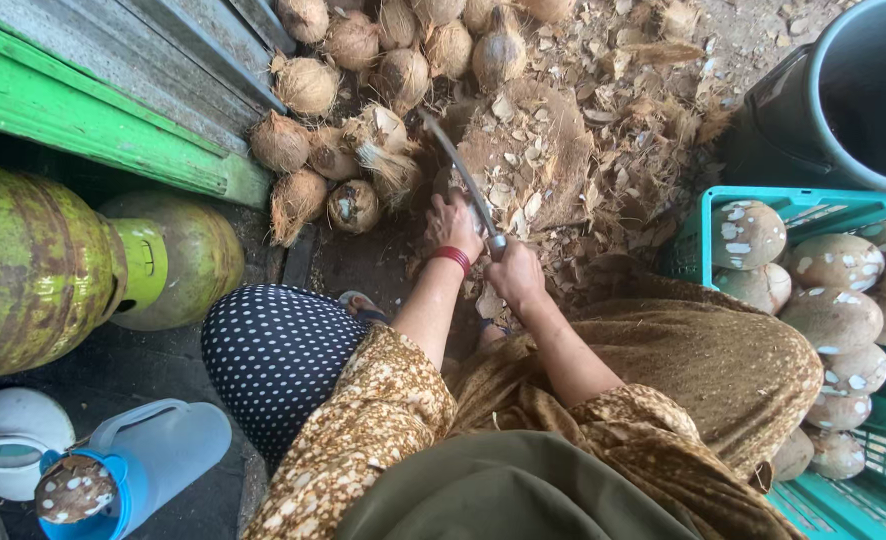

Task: The person sits on the ground and uses a curved knife to remove the husk from a coconut. They rotate the coconut and repeatedly strike the husk with the knife, then place the husked coconut into a nearby crate.

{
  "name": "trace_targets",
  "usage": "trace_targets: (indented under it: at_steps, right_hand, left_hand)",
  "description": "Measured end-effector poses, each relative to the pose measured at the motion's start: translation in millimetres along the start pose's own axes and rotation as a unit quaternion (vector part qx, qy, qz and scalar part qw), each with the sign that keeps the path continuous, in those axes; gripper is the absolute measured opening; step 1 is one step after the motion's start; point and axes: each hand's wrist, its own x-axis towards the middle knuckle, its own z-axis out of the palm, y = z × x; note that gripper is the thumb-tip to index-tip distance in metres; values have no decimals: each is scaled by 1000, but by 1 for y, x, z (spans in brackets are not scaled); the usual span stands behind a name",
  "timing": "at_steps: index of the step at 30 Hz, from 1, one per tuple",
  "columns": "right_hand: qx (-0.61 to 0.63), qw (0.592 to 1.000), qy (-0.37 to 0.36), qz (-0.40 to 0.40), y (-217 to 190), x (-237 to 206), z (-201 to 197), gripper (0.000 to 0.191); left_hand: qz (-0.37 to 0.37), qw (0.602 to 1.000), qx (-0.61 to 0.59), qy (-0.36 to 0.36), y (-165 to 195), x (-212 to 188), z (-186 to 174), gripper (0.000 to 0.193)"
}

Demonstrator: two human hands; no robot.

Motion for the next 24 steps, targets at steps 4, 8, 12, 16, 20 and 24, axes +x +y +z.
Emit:
trace_targets:
  at_steps: [4, 8, 12, 16, 20, 24]
  right_hand:
    - [18, 999, 17, -38, -7, -14, -21, 31]
    - [44, 988, 82, -124, 10, -13, -5, 30]
    - [105, 994, -2, 40, 35, 14, 24, 25]
    - [41, 999, -18, -2, 47, 19, 22, 29]
    - [71, 997, 18, -13, 21, 7, 5, 32]
    - [159, 984, -59, 46, -4, -9, -24, 30]
  left_hand:
    - [-34, 999, -14, -35, 5, -2, -1, 87]
    - [-8, 1000, -4, -19, 5, -3, 9, 93]
    - [32, 995, 73, 57, -6, -2, 15, 78]
    - [31, 999, -31, 32, -20, -8, 7, 82]
    - [92, 987, -70, 109, -15, -6, 5, 83]
    - [116, 979, 20, 163, -10, -4, 19, 61]
